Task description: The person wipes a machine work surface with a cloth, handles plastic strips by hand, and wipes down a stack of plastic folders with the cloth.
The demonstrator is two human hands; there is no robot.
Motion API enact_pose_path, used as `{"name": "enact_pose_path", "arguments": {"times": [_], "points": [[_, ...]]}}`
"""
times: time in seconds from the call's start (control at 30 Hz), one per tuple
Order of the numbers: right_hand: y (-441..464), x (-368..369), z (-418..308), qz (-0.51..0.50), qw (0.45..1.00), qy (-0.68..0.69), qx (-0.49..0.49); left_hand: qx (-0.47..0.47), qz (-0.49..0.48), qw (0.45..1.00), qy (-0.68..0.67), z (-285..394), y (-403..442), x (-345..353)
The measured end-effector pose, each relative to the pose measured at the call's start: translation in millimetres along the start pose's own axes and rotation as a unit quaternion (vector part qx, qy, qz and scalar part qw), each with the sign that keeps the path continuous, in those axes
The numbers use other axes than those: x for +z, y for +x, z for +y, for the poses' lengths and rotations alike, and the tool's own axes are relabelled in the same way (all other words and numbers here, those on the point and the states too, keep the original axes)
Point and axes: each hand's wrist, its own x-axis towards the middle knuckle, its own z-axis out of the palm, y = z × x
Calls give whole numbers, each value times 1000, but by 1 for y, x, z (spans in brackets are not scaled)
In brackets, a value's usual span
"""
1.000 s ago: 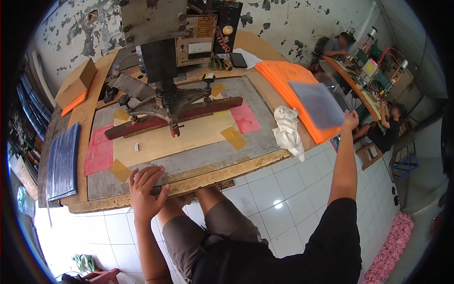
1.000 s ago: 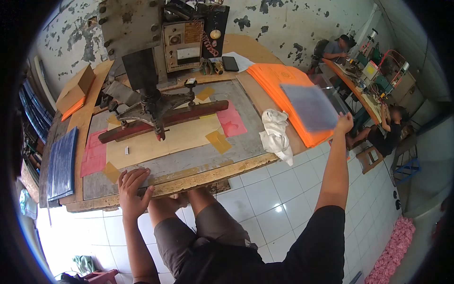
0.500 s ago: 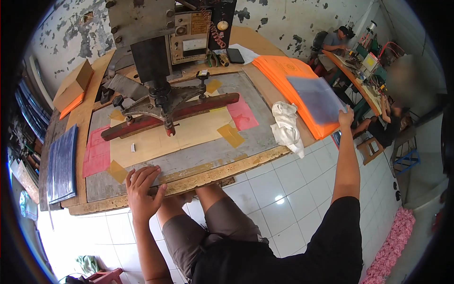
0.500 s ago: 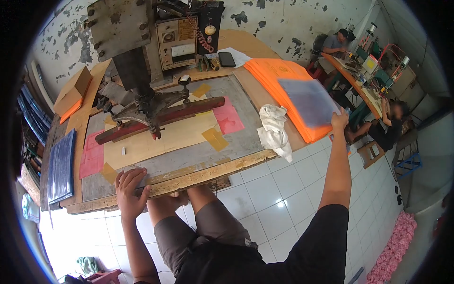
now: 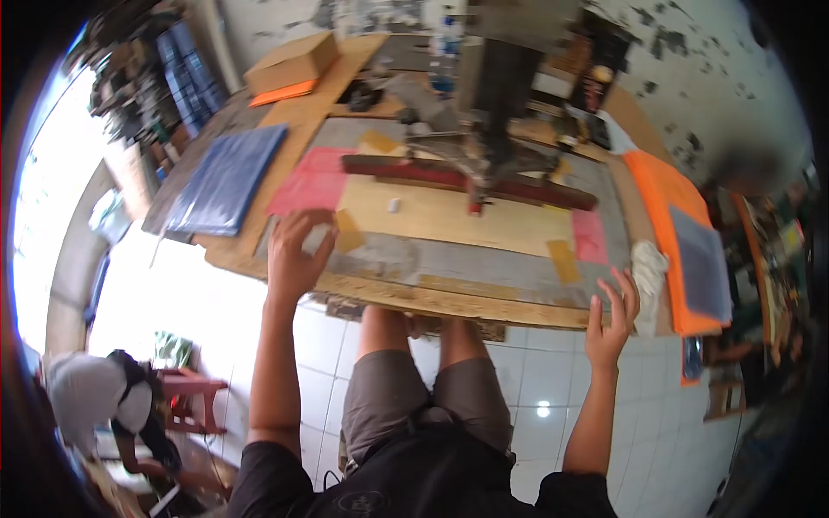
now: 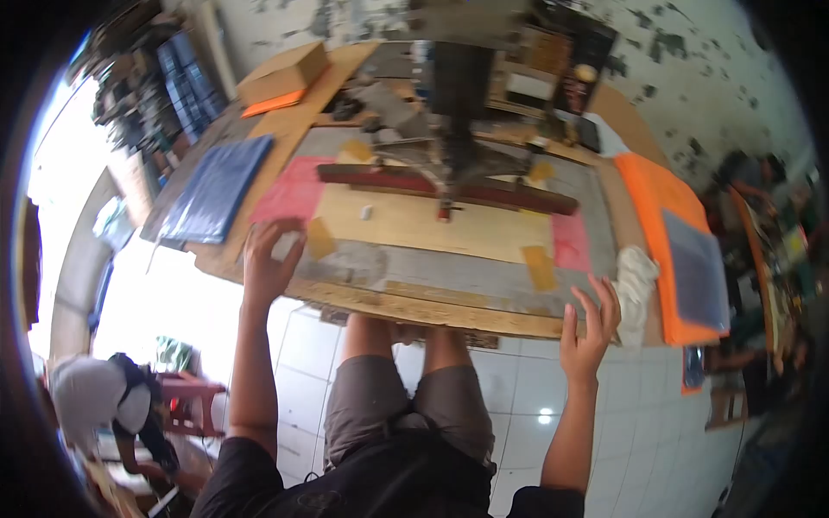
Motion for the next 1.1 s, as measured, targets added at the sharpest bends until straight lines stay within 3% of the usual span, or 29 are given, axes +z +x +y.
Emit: {"name": "enact_pose_path", "arguments": {"times": [0.17, 0.27, 0.37, 0.47, 0.57, 0.67, 1.1], "points": [[-26, 65, -26, 42, 998, 32, 16, -53, 68, 978, 190, -115, 9, -48], [-44, 86, -23, 102, 993, -51, 12, -116, 66, 972, 195, -172, 1, -61], [-45, 88, -26, 118, 992, -35, 13, -183, 65, 971, 139, -197, -4, -56], [-47, 88, -23, 118, 993, -26, -14, -146, 96, 961, 214, -193, -9, -48], [-47, 86, -21, 110, 993, -31, -32, -220, 109, 960, 133, -197, -9, -51], [-47, 86, -21, 112, 993, -27, -29, -188, 125, 961, 158, -202, -11, -49], [-49, 89, -20, 120, 991, -40, -29, -212, 130, 959, 137, -191, -8, -52]]}}
